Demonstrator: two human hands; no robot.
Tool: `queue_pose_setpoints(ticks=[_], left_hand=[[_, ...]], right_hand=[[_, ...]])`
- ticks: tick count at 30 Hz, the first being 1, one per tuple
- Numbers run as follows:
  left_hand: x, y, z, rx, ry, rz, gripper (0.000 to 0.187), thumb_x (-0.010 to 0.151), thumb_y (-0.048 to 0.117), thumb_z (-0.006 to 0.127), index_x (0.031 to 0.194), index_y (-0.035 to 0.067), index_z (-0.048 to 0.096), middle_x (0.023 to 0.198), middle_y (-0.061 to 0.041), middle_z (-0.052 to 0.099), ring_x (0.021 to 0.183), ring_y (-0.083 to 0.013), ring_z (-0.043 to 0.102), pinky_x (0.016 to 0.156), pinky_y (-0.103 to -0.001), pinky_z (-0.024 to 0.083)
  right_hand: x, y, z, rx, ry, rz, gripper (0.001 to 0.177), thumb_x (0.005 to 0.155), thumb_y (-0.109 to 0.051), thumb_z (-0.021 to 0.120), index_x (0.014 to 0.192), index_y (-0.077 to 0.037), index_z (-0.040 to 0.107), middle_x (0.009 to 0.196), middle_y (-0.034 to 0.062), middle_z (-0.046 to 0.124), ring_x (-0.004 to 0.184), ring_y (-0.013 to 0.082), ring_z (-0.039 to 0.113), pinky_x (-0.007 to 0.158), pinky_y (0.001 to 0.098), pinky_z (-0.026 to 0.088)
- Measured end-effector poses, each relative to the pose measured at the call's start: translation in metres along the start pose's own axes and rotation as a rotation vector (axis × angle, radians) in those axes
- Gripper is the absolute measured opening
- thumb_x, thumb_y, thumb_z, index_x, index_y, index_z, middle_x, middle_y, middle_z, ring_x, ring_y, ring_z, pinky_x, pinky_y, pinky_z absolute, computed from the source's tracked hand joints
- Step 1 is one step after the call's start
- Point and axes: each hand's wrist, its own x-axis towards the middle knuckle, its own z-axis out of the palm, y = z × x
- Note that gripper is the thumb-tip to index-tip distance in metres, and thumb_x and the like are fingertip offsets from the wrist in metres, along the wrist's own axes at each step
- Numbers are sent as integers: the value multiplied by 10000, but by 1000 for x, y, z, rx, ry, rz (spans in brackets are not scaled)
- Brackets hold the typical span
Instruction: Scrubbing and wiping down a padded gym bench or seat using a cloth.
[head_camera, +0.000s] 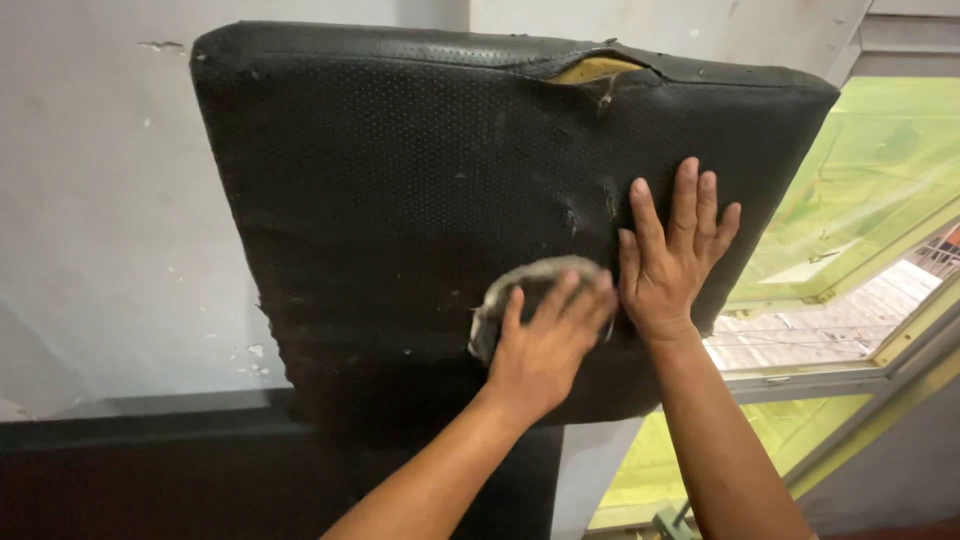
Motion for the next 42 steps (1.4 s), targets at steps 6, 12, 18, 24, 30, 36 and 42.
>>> queue_pose_setpoints(ticks=[6,12,18,24,30,36,42], left_hand=[[4,-25,-2,32,-105,326,609,1030,268,459,1637,301,418,1711,74,328,1597,-156,232,1256,-553,-41],[62,-24,-9,39,64,32,599,1126,354,561,1685,309,349,1752,39,239,1633,-216,140,1274,-586,-82],[47,-15,-27,-269,-103,29,758,1046,307,628,1687,145,258,1762,-12,226,1646,-244,145,1262,-616,-50],[62,-59,-63,-957,-311,-54,814,932,74,616,1642,117,220,1708,-76,309,1616,-292,231,1270,-594,20],[97,-90,-94,-1185,-19,-253,317,966,160,699,1262,133,589,1438,-56,625,1176,-232,662,1025,-332,532],[131,-95,-81,-576,319,226,323,934,272,817,693,100,687,1084,29,757,947,-197,638,785,-336,488],[131,-99,-69,-525,327,288,385,933,303,818,640,150,621,1055,82,763,939,-159,631,725,-335,423]], right_hand=[[-3,4,-3,54,-2,38,411,1108,-261,613,1507,-169,644,1688,193,353,1598,355,259,1302,533,47],[1,0,-17,272,-2,85,428,1059,-237,580,1469,-148,661,1686,177,363,1602,345,257,1311,504,14],[-8,-43,-47,358,-66,233,552,1013,-287,572,1533,-107,539,1718,163,321,1634,345,254,1353,517,86],[-65,-99,-9,585,16,49,676,1043,-384,538,1608,-59,362,1722,191,233,1656,346,169,1341,508,78],[-42,-136,1,297,-85,167,773,987,-483,631,1569,-32,394,1653,275,258,1558,419,193,1272,542,105],[-112,-144,4,154,-106,76,557,991,-370,723,1497,-188,577,1659,185,324,1539,387,284,1287,530,149],[-185,-75,15,174,-271,91,620,837,-294,728,1440,-236,592,1649,144,324,1550,419,207,1242,611,63]])
